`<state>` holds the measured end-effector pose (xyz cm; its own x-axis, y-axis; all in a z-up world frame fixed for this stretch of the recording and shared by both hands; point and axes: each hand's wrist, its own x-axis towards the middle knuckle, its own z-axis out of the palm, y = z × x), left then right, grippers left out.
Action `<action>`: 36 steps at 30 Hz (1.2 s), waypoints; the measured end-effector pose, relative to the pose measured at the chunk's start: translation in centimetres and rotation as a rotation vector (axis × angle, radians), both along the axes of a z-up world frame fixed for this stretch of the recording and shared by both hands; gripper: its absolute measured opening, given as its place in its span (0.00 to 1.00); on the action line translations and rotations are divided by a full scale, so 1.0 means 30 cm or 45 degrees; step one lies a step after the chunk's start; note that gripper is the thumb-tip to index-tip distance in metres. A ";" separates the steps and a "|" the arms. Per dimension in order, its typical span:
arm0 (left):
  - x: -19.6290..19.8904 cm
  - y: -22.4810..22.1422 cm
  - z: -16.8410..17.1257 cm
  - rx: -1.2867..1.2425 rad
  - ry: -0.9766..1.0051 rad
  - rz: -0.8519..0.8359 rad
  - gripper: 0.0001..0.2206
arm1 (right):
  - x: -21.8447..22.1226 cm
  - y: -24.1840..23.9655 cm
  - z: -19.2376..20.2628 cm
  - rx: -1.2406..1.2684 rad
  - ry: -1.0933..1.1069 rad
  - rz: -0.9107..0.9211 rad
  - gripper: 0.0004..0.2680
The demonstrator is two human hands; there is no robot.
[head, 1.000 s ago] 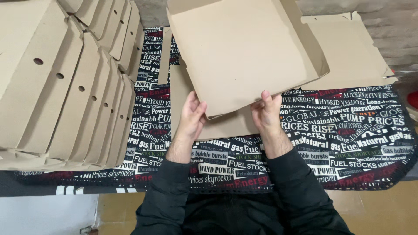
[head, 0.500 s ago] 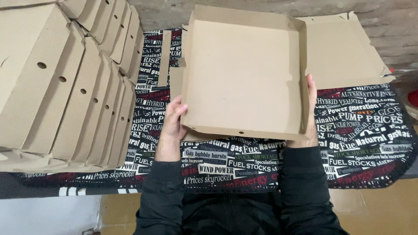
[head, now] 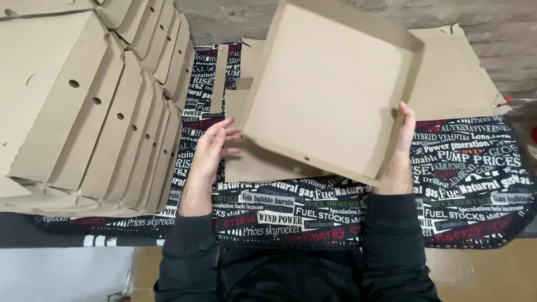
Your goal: The person assembles cardboard pizza boxes by folding the pre-scored edges and tucking in the flaps, then places the finished boxes into a stack.
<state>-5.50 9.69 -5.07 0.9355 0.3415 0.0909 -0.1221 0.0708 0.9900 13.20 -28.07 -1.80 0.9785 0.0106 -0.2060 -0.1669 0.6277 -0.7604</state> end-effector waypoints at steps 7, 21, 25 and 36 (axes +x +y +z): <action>-0.177 -0.083 0.092 0.972 0.910 0.175 0.51 | 0.064 -0.208 -0.018 -0.148 -0.498 -0.068 0.25; -0.200 -0.082 -0.154 1.036 0.523 0.170 0.45 | 0.331 -0.497 0.006 -0.710 -1.062 -0.607 0.08; -0.201 -0.066 -0.205 1.020 0.480 0.195 0.42 | 0.377 -0.424 0.031 -1.064 -1.125 -0.635 0.07; -0.204 -0.050 -0.260 1.140 0.420 0.080 0.33 | 0.442 -0.075 0.114 -1.980 -1.450 -0.345 0.17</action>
